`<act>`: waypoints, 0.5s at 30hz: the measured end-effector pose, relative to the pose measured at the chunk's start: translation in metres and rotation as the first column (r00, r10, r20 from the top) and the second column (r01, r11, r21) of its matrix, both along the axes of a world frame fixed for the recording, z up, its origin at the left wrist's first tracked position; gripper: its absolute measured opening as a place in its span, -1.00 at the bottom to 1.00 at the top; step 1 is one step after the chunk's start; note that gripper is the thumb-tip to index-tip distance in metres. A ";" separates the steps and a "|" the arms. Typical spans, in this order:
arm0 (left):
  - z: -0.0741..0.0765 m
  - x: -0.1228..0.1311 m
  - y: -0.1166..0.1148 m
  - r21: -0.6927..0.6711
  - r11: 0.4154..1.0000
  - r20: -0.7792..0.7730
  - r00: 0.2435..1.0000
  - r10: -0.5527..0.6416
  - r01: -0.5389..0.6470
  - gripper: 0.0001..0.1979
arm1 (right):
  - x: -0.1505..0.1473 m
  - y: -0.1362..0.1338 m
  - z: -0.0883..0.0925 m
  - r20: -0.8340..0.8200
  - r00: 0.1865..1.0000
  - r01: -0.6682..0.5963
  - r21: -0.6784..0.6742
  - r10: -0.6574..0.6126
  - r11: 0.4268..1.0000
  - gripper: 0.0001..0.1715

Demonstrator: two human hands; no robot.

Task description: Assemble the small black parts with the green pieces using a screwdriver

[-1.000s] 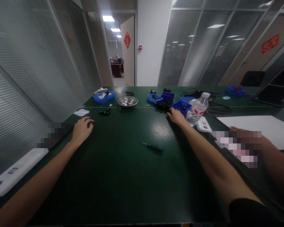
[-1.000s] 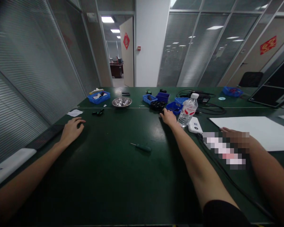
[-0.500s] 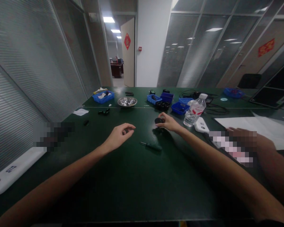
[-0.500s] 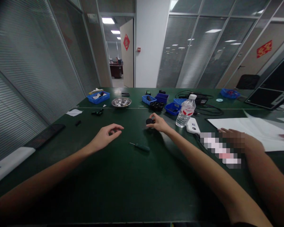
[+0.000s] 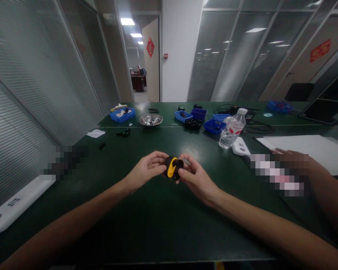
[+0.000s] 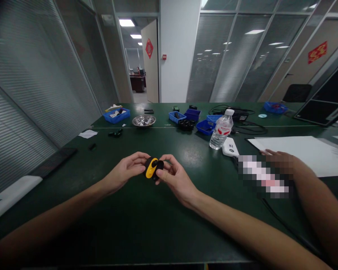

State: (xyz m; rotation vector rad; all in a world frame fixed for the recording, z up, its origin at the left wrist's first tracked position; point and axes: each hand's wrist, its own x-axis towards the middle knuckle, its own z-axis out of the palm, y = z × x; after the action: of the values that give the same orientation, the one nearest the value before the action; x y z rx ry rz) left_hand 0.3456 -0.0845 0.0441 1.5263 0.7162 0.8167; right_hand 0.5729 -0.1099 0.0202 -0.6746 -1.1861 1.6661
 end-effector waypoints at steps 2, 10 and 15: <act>-0.001 -0.005 -0.001 0.026 0.999 0.001 0.999 0.039 -0.039 -0.63 | -0.002 0.000 -0.002 0.008 1.000 -0.004 0.017 0.003 1.000 -0.45; 0.001 -0.011 -0.005 0.554 0.832 -0.239 0.960 0.145 0.013 -0.58 | -0.003 0.002 -0.003 0.227 0.972 0.036 0.122 -0.063 0.992 -0.52; 0.001 -0.013 -0.003 0.668 0.736 -0.331 0.930 0.162 0.109 -0.65 | 0.000 0.000 -0.001 0.243 0.970 0.003 0.038 -0.012 0.999 -0.57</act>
State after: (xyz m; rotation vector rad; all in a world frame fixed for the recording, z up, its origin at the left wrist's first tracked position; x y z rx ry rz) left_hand 0.3322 -0.0879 0.0454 2.3954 0.7504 0.8707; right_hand 0.5733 -0.1099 0.0190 -0.8782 -1.3821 1.5830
